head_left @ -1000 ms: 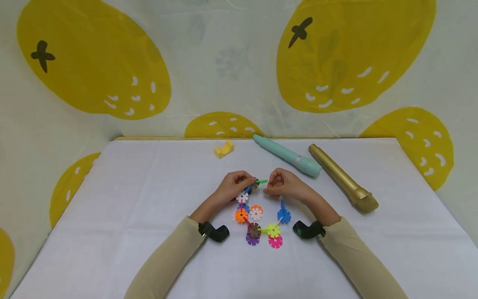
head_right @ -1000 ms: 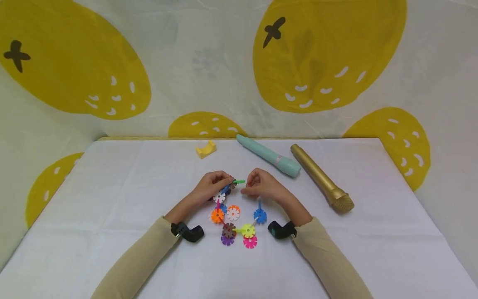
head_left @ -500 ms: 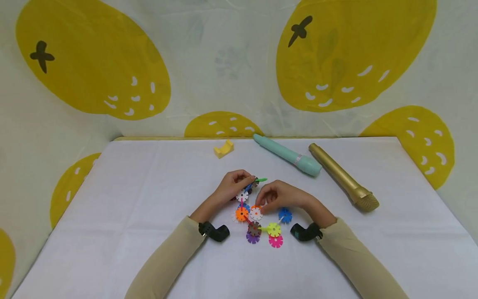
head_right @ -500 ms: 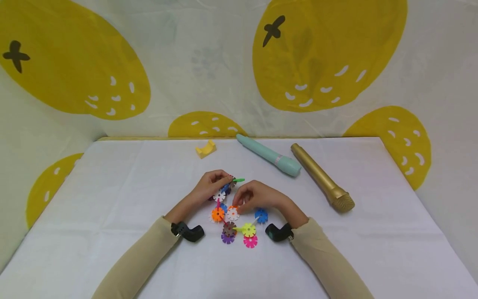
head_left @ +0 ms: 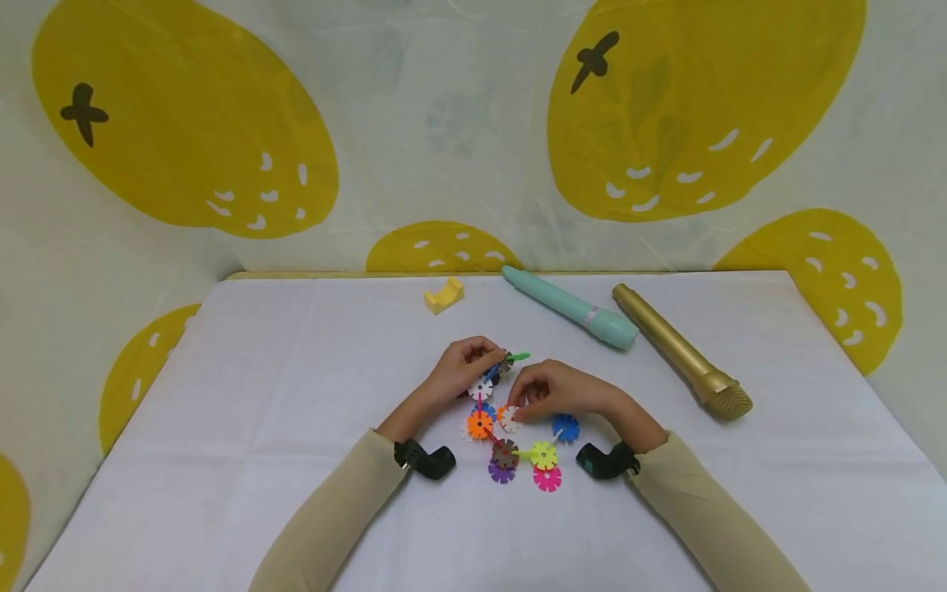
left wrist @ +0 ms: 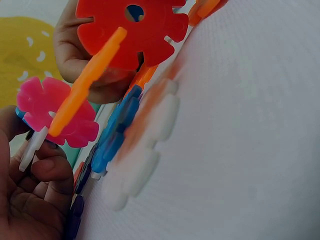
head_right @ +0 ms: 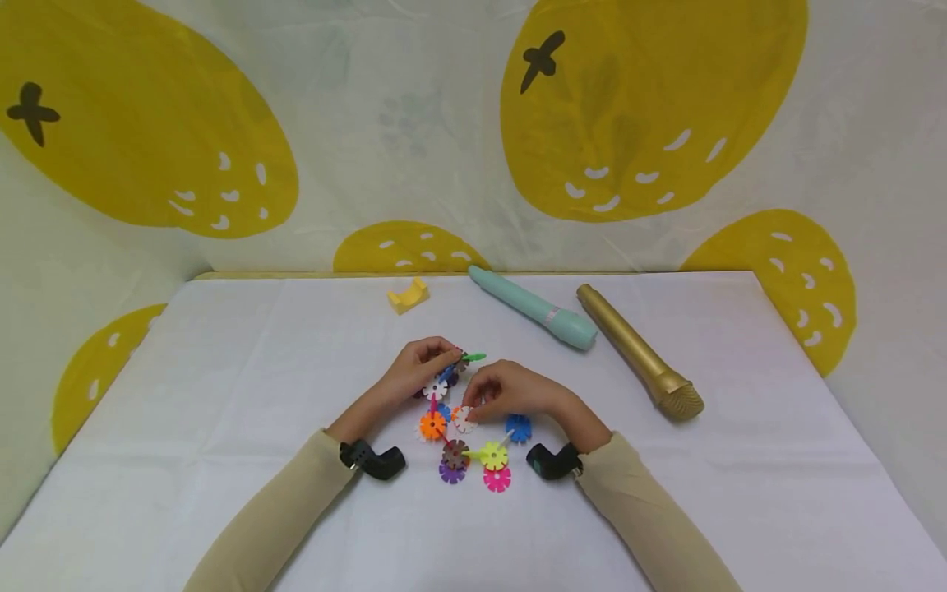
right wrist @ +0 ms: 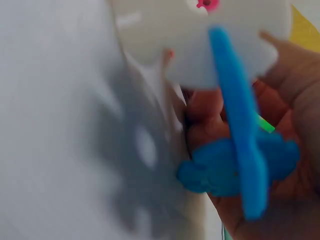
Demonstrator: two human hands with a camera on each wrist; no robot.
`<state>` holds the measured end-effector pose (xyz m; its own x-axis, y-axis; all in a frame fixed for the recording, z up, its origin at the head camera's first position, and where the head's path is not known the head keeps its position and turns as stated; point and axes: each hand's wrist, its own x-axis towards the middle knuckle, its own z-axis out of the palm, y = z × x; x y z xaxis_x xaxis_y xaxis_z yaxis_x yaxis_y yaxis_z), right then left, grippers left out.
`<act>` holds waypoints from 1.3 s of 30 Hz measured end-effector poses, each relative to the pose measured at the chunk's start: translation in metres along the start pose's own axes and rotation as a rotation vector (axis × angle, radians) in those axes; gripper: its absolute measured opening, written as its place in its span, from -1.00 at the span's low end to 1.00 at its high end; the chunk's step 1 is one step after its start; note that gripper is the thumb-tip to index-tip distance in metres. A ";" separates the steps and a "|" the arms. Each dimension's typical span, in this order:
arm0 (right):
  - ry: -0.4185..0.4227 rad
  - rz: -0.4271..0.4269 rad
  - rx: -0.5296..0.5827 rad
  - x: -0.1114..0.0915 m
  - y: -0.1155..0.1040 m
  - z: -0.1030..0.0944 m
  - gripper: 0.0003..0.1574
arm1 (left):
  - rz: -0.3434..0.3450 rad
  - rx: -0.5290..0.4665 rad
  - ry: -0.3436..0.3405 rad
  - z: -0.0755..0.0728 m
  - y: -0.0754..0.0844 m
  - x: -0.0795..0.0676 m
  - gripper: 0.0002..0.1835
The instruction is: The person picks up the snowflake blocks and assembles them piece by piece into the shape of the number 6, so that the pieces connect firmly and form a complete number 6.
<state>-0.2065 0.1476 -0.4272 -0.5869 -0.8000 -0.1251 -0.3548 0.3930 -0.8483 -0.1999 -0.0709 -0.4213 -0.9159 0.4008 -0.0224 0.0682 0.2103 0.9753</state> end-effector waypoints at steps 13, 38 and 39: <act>0.054 0.116 0.166 -0.008 0.010 -0.015 -0.84 | -0.012 0.024 -0.009 -0.001 0.001 0.000 -0.74; 0.445 0.301 0.291 -0.016 0.014 -0.031 -0.63 | -0.033 0.001 -0.014 0.000 -0.031 0.016 -0.73; 0.451 0.298 0.300 -0.016 0.015 -0.031 -0.62 | -0.032 0.002 -0.010 0.001 -0.032 0.016 -0.72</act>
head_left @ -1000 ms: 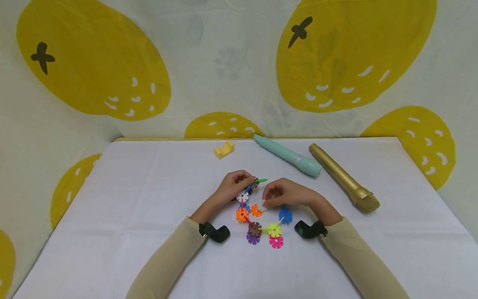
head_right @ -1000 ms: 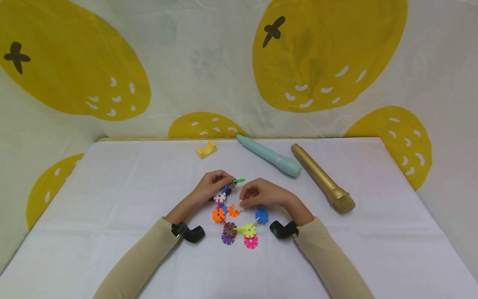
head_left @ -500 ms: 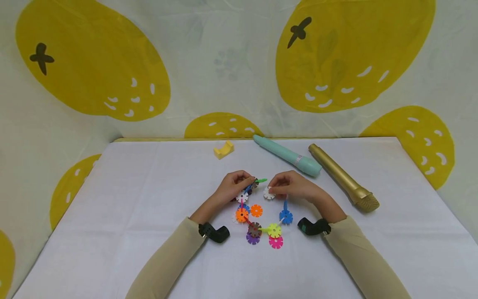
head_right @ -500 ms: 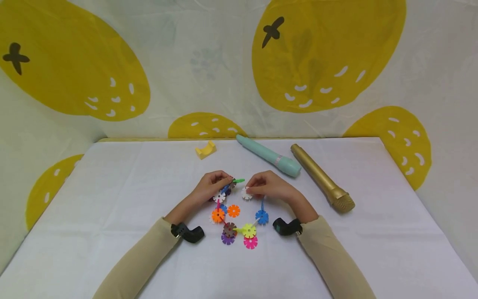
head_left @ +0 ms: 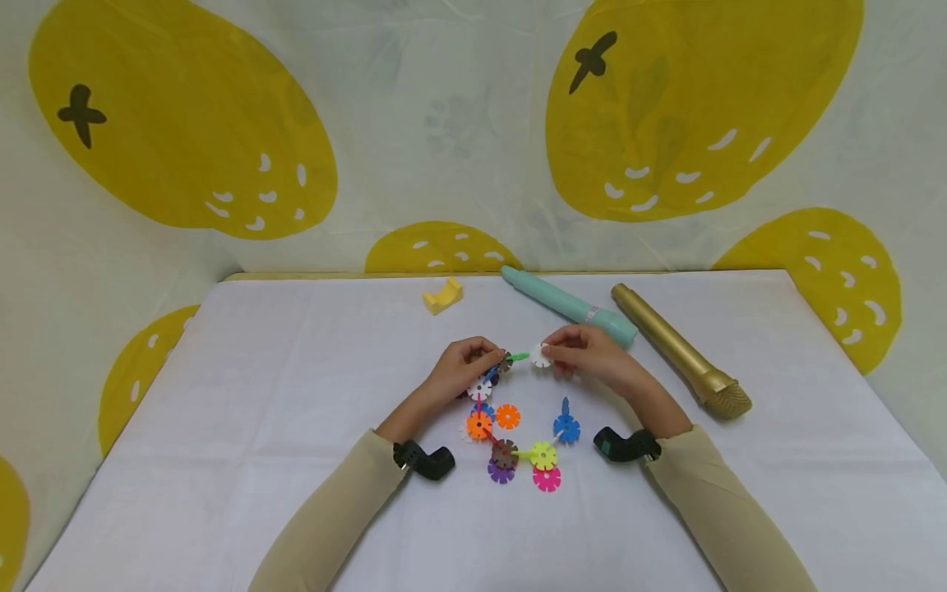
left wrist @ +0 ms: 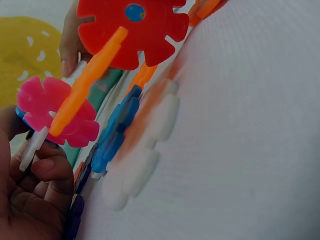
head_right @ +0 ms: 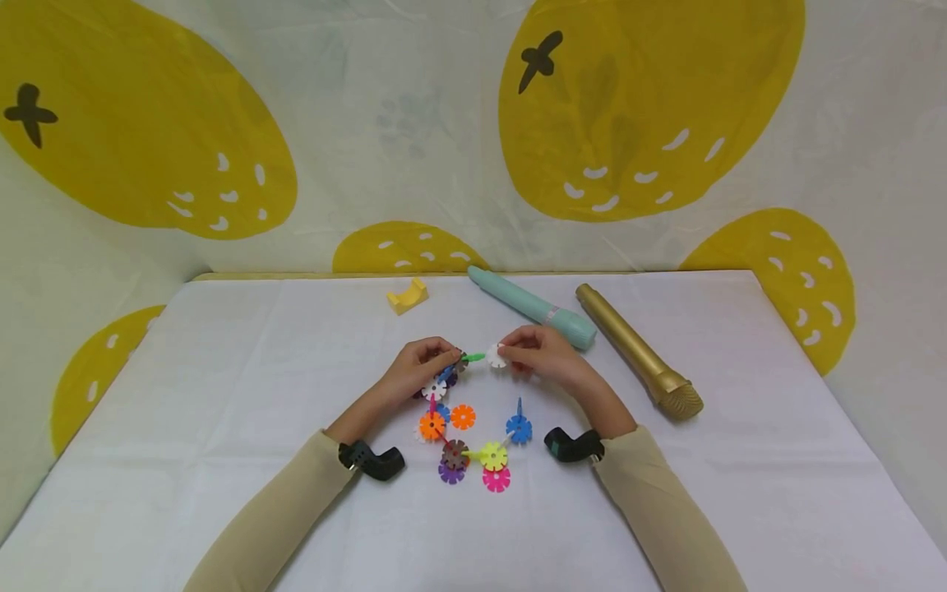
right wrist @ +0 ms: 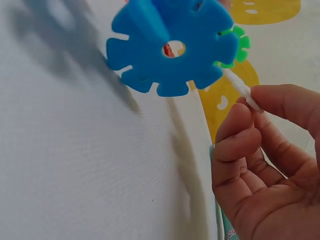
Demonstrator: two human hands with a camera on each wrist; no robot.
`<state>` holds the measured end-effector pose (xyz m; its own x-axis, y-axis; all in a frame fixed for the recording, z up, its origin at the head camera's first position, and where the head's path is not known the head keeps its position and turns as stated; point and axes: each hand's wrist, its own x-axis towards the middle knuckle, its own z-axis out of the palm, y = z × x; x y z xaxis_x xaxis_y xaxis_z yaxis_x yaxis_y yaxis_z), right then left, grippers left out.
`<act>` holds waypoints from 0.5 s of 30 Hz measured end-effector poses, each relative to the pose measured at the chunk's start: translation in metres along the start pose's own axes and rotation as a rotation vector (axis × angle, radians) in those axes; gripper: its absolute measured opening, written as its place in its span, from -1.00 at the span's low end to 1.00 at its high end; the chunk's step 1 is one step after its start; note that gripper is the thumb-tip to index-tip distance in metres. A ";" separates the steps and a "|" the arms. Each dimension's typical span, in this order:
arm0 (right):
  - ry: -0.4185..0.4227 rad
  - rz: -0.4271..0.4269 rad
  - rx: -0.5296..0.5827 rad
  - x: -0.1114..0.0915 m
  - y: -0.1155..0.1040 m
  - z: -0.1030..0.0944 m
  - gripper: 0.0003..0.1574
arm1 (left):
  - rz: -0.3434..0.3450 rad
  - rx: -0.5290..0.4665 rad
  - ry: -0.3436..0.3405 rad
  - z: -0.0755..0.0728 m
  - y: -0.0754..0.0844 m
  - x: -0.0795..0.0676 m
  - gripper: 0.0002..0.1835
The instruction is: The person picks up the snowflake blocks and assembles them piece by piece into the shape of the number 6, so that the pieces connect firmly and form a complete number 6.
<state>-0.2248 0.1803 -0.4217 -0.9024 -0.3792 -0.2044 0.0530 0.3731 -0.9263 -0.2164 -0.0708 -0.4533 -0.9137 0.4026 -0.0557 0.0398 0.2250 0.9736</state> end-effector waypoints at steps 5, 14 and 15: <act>0.017 0.004 0.043 -0.001 0.000 0.000 -0.58 | 0.017 0.002 0.020 0.001 -0.002 0.000 -0.72; 0.001 0.030 0.088 -0.001 -0.001 0.001 -0.57 | 0.033 -0.006 0.018 0.002 -0.002 -0.001 -0.76; 0.001 0.031 0.086 -0.001 -0.001 0.000 -0.57 | 0.035 -0.004 0.018 0.002 -0.002 -0.001 -0.76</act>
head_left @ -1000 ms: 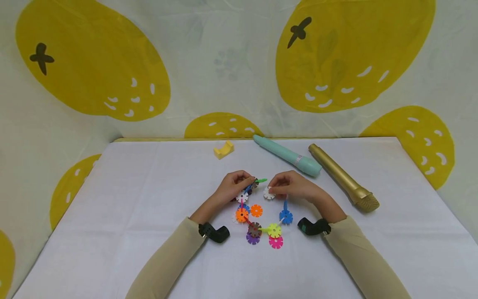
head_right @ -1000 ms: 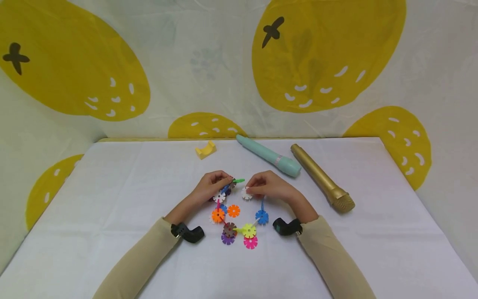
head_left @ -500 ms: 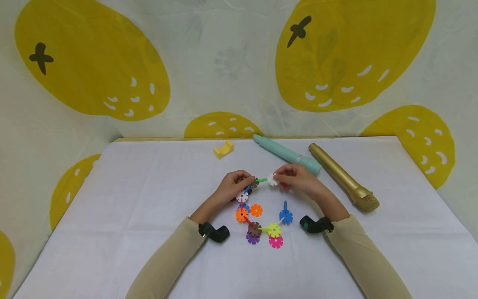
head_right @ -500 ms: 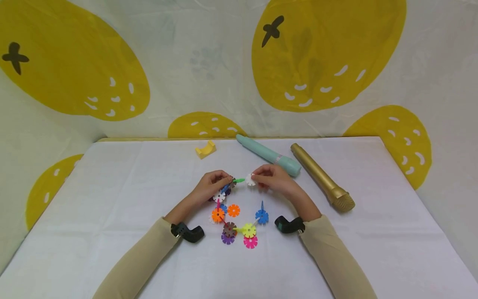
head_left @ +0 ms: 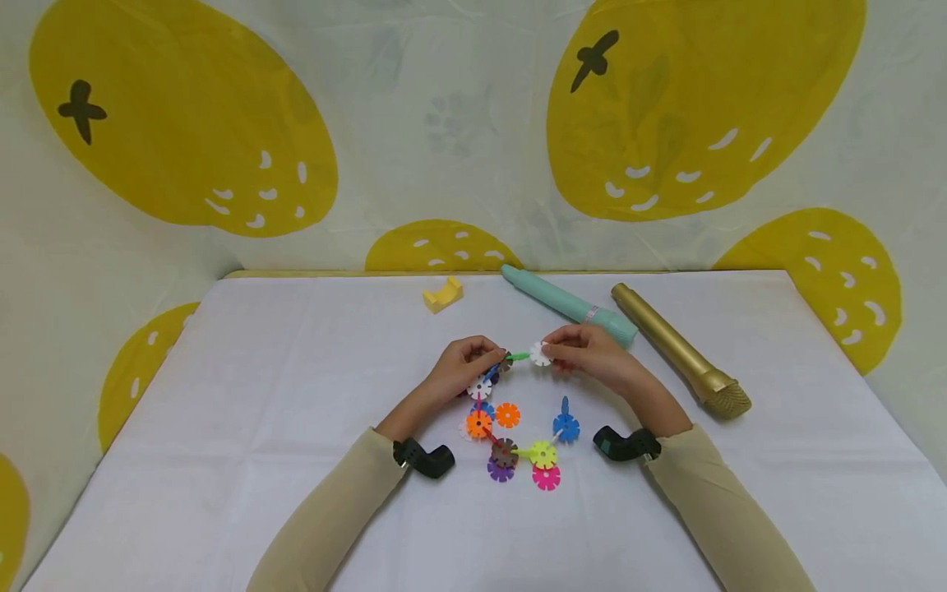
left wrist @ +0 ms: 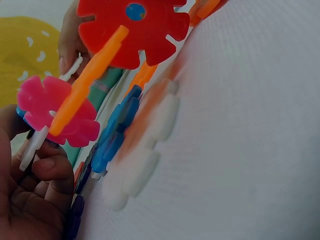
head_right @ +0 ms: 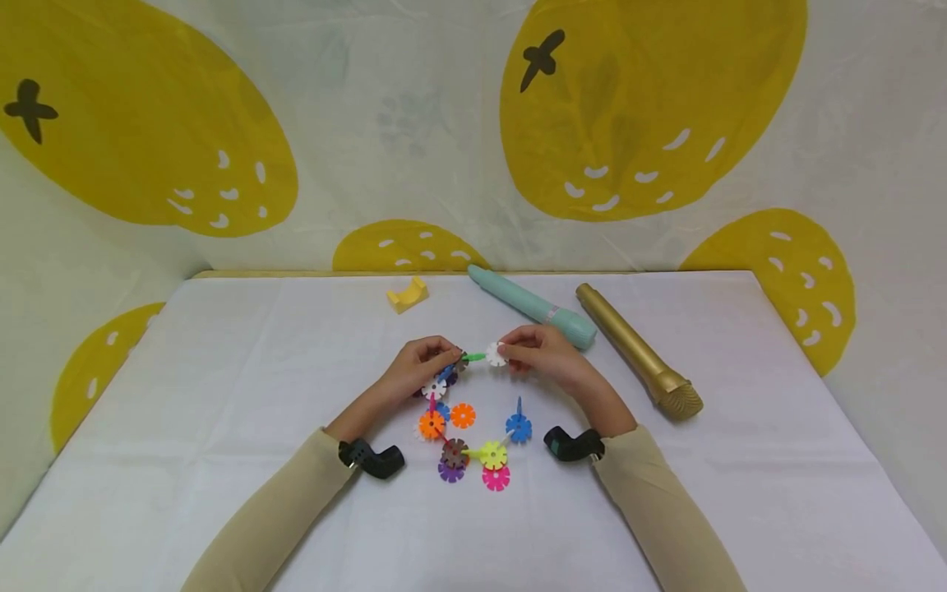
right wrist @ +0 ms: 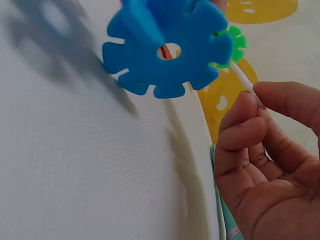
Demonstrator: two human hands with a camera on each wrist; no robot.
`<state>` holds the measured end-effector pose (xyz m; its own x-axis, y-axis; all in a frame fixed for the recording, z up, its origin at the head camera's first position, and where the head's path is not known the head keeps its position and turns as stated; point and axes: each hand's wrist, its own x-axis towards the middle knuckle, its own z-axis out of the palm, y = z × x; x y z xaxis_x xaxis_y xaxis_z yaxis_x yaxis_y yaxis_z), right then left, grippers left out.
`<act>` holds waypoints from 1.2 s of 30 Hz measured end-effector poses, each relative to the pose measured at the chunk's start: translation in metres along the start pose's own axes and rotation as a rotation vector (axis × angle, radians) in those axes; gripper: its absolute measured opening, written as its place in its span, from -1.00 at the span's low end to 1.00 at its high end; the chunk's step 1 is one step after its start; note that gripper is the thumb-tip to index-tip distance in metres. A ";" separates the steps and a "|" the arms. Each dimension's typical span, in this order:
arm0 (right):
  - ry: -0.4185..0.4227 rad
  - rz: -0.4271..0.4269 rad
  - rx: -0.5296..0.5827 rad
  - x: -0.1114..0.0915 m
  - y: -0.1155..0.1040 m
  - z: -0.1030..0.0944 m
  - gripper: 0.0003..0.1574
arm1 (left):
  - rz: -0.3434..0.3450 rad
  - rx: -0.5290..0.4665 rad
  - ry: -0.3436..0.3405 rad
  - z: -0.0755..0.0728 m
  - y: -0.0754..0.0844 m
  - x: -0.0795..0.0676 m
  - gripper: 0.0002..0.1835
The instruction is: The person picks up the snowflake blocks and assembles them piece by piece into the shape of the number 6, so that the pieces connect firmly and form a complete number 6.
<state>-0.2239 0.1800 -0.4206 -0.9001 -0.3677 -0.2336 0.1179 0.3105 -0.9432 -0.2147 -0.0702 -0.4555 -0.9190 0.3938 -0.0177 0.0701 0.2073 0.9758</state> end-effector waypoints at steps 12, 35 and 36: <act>-0.005 0.000 0.009 0.003 0.002 0.003 -0.58 | 0.013 0.038 -0.042 -0.001 -0.001 0.001 -0.74; 0.070 0.066 0.095 0.006 0.007 0.028 -0.62 | 0.039 0.134 0.022 -0.002 0.000 0.001 -0.80; 0.078 0.077 0.105 0.006 0.007 0.028 -0.62 | 0.040 0.125 0.027 -0.002 -0.001 0.001 -0.80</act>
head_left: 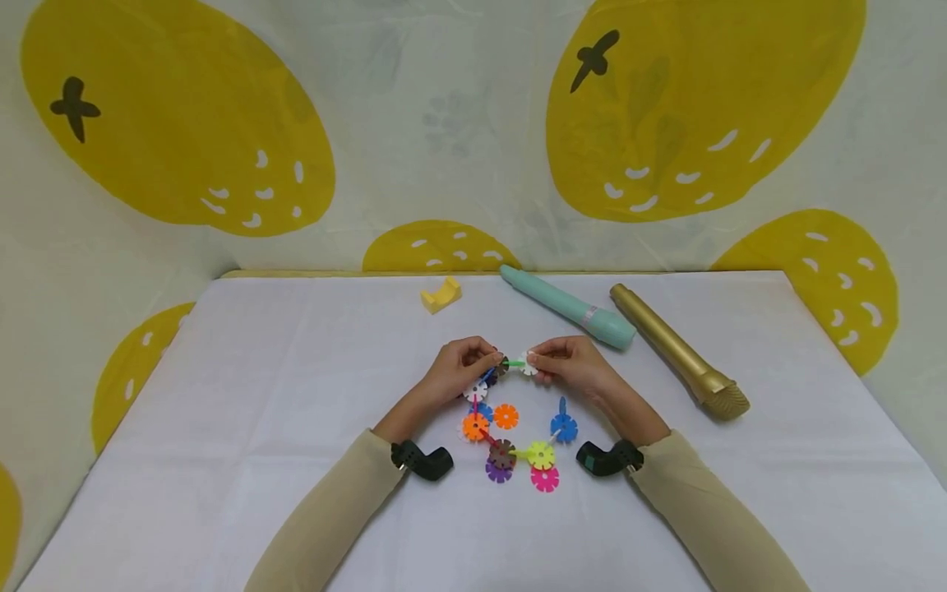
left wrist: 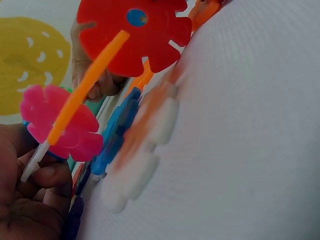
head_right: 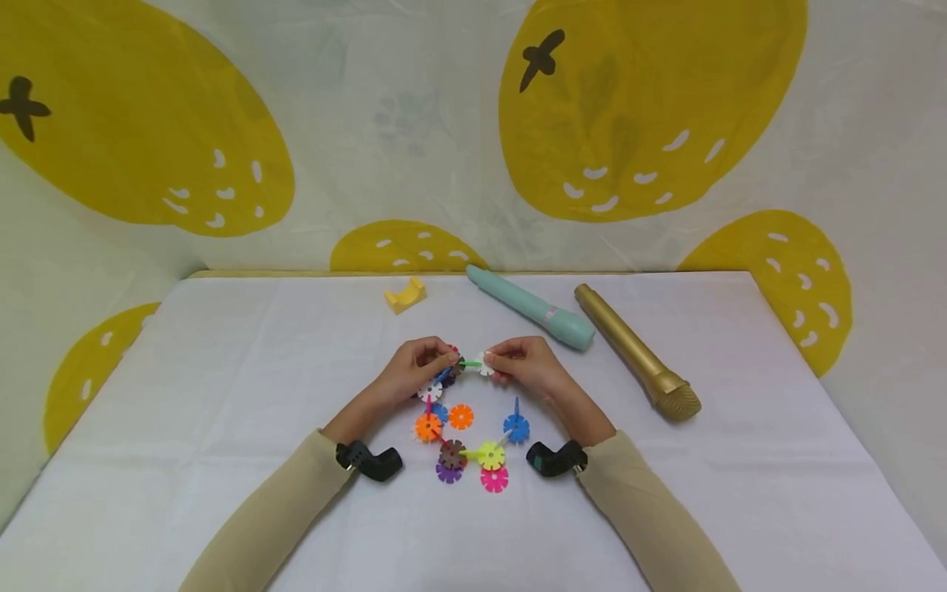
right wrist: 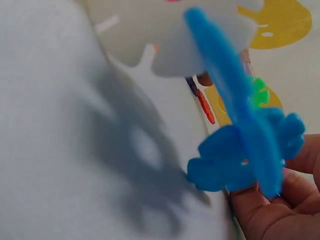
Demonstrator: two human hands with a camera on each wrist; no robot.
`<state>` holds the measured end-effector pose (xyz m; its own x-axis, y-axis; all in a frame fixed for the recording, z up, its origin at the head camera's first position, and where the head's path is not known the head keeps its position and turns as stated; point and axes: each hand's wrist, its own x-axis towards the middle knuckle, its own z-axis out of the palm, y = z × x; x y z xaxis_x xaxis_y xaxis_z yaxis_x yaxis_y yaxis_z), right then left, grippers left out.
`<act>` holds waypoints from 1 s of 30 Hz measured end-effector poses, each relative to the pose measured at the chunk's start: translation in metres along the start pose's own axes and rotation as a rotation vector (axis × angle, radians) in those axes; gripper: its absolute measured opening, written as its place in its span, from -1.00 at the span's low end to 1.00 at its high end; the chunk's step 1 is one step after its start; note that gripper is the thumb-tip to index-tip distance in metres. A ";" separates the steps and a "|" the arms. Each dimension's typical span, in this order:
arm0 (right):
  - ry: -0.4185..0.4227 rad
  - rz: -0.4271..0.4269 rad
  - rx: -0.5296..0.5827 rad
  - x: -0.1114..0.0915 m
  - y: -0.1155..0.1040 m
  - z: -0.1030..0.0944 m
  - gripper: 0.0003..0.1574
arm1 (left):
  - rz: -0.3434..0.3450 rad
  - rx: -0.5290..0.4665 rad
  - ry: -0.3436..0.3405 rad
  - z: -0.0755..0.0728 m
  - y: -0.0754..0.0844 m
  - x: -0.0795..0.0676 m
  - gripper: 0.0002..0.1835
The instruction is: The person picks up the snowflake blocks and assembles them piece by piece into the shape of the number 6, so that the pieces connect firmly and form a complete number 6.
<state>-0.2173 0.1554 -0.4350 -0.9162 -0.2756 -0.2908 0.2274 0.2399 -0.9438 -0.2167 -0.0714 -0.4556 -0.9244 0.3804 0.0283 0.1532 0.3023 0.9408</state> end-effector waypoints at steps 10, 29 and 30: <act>0.039 -0.005 0.206 0.000 -0.006 -0.001 -0.55 | -0.017 -0.137 0.041 0.003 0.000 0.004 -0.79; -0.049 -0.080 -0.023 -0.003 -0.005 0.005 -0.68 | -0.011 -0.067 -0.079 0.000 -0.004 0.002 -0.75; -0.066 -0.082 -0.047 -0.003 -0.005 0.005 -0.70 | -0.008 -0.066 -0.077 0.000 -0.004 0.002 -0.75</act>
<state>-0.2138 0.1507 -0.4300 -0.9070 -0.3567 -0.2237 0.1351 0.2565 -0.9571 -0.2190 -0.0716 -0.4595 -0.8956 0.4448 -0.0034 0.1196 0.2482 0.9613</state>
